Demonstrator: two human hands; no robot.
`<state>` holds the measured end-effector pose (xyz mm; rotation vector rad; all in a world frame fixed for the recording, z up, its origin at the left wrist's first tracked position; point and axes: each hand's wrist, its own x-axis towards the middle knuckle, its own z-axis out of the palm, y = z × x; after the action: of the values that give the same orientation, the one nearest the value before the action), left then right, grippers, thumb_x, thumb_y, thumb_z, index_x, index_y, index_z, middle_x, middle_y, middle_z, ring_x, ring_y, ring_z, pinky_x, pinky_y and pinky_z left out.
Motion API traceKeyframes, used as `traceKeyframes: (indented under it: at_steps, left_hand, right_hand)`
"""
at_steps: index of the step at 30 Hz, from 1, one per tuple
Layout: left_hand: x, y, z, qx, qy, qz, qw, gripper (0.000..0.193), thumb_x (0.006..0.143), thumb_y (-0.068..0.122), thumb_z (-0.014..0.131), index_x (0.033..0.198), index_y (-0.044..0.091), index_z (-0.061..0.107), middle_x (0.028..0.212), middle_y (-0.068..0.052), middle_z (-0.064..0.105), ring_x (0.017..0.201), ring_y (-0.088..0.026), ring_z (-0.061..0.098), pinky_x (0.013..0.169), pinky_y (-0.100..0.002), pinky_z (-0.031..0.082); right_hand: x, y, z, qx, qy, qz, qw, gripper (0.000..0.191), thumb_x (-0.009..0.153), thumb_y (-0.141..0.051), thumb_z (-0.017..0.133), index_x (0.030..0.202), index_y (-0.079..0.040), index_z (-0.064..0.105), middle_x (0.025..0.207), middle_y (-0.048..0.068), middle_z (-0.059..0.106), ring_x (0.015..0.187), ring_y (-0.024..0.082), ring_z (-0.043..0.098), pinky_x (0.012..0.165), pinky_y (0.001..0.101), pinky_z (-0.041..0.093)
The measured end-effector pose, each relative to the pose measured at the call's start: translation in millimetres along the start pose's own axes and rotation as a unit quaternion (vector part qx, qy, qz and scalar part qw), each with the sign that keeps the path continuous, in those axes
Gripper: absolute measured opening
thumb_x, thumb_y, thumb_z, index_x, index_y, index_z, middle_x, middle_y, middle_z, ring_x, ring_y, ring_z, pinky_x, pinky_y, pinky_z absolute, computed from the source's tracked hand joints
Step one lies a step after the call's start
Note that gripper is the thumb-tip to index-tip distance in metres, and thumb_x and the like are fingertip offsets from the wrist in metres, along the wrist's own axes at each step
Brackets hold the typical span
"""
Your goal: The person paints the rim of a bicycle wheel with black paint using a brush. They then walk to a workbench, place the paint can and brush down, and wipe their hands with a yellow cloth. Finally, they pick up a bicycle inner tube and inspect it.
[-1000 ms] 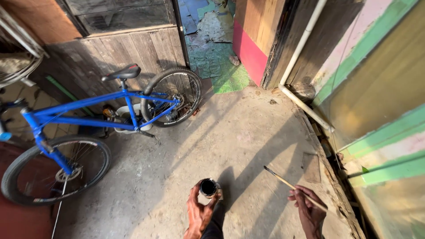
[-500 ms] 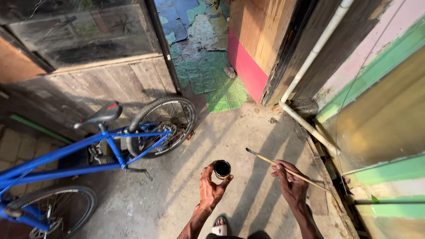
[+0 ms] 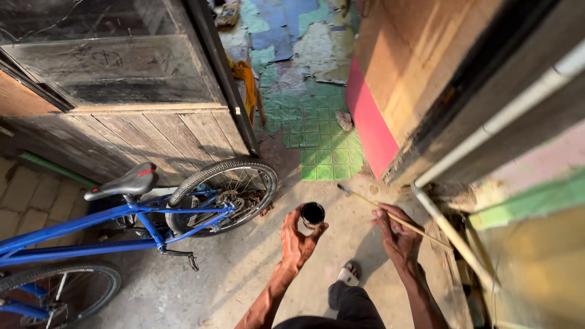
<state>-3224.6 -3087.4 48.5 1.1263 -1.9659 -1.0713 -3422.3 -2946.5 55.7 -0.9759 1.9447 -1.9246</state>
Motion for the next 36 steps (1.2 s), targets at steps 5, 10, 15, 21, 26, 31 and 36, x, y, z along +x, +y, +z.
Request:
traceKeyframes:
  at_steps: [5,10,15,21,26,31,36]
  left_hand:
    - [107,42,59,-0.006,0.057,0.000,0.998,0.067,0.075,0.038,0.089,0.129,0.009,0.062,0.117,-0.017,0.064,0.113,-0.036,0.059,0.099,-0.049,0.045]
    - [214,65,96,-0.012,0.110,0.005,0.994,0.067,0.074,0.039,0.089,0.127,0.008,0.064,0.113,-0.016,0.067,0.109,-0.035,0.062,0.094,-0.048,0.049]
    - [317,63,113,-0.008,0.153,0.014,0.988,0.065,0.073,0.038,0.089,0.125,0.007,0.065,0.112,-0.016,0.069,0.107,-0.036,0.064,0.093,-0.049,0.049]
    - [450,31,113,0.001,0.182,0.000,0.983,0.069,0.074,0.037,0.090,0.130,0.009,0.061,0.114,-0.016,0.067,0.109,-0.036,0.063,0.095,-0.049,0.048]
    - [568,6,115,0.001,0.187,-0.042,0.981,0.069,0.073,0.035,0.090,0.130,0.009,0.061,0.118,-0.016,0.066,0.112,-0.037,0.061,0.096,-0.049,0.047]
    - [657,-20,106,-0.016,0.206,-0.017,0.978,0.067,0.077,0.038,0.089,0.132,0.010,0.062,0.124,-0.015,0.067,0.118,-0.036,0.062,0.102,-0.048,0.049]
    - [727,-45,104,-0.010,0.250,-0.004,0.968,0.064,0.076,0.030,0.091,0.130,0.010,0.064,0.128,-0.015,0.067,0.121,-0.037,0.059,0.104,-0.049,0.046]
  right_hand:
    - [149,3,-4,-0.021,-0.050,-0.022,0.998,0.023,0.098,-0.014,0.070,0.116,0.002,0.071,0.090,0.010,0.077,0.075,0.016,0.075,0.064,0.0267,0.061]
    - [278,2,13,-0.009,-0.105,-0.125,0.987,0.020,0.100,-0.009,0.068,0.117,0.002,0.070,0.094,0.010,0.077,0.078,0.015,0.075,0.068,0.0267,0.062]
    - [380,17,51,0.006,-0.118,-0.130,0.984,0.020,0.100,-0.005,0.067,0.118,0.003,0.069,0.095,0.011,0.077,0.076,0.016,0.076,0.068,0.0258,0.059]
    - [500,49,122,-0.010,-0.128,-0.147,0.981,0.020,0.099,-0.004,0.067,0.117,0.005,0.068,0.098,0.013,0.077,0.077,0.018,0.076,0.069,0.0275,0.061]
    - [610,69,186,0.034,-0.152,-0.131,0.979,0.019,0.103,-0.005,0.066,0.119,0.004,0.068,0.097,0.014,0.076,0.078,0.017,0.075,0.072,0.0280,0.062]
    - [691,79,245,0.031,-0.169,-0.079,0.982,0.025,0.106,-0.009,0.062,0.126,0.003,0.068,0.101,0.015,0.076,0.076,0.015,0.072,0.066,0.0256,0.056]
    - [759,106,300,0.023,-0.219,-0.093,0.971,0.025,0.109,-0.011,0.060,0.130,0.000,0.068,0.101,0.015,0.076,0.077,0.015,0.072,0.065,0.0253,0.053]
